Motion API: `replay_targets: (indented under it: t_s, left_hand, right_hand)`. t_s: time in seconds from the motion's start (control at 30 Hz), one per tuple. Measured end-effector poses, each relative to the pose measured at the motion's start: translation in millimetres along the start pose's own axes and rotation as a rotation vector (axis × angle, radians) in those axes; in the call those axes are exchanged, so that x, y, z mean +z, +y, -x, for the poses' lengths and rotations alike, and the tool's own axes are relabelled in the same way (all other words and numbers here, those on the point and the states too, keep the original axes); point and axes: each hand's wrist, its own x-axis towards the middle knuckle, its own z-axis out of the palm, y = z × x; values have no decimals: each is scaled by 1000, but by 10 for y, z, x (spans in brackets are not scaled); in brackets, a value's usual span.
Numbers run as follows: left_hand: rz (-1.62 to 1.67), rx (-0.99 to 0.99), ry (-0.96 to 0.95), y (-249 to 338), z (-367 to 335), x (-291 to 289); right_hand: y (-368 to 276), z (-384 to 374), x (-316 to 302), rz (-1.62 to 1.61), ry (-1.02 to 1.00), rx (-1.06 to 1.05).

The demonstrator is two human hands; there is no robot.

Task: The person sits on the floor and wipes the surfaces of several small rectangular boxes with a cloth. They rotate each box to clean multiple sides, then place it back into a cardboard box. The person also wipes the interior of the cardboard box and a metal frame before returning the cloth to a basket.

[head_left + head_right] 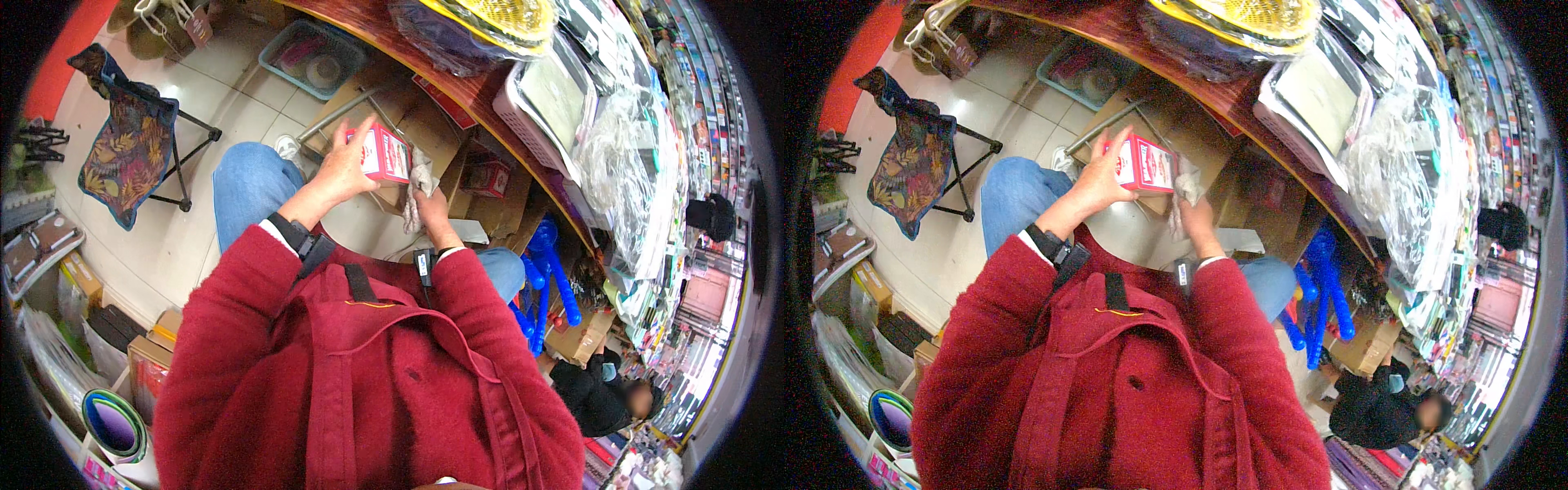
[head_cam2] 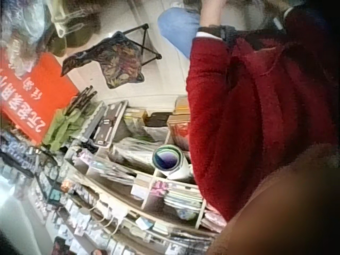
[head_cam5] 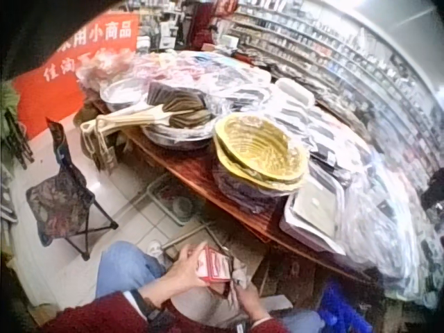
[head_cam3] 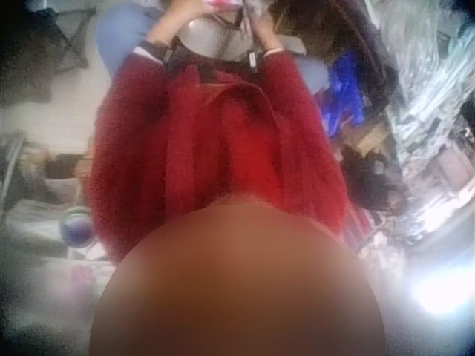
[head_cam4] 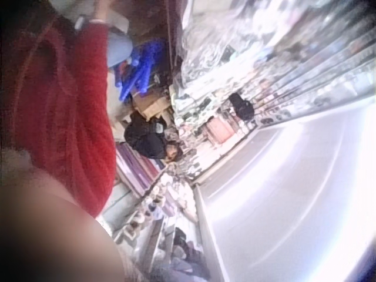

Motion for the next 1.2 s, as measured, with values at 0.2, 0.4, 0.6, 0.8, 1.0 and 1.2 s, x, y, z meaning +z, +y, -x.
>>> replay_targets:
  t_s: [0.2,0.4,0.6,0.8,1.0,1.2]
  left_hand:
    - [-102,-92,57,-184,-67,6]
    - [485,-271,115,-354,-185,101]
    - [455,-350,133,-228,-151,49]
    - [-57,5,93,351,-6,-8]
    - [-148,242,68,478,-3,-97]
    - [-200,214,30,276,-10,-45]
  right_hand:
    - [-314,314,13,-87,82,-195]
    - [-416,426,142,61,81,-322]
    - [-409,536,50,-28,-9,-246]
    - [-288,709,-188,-92,48,-194]
    - [-226,711,-326,-336,152,-144]
    - [-685,574,-576,-530,220,-257]
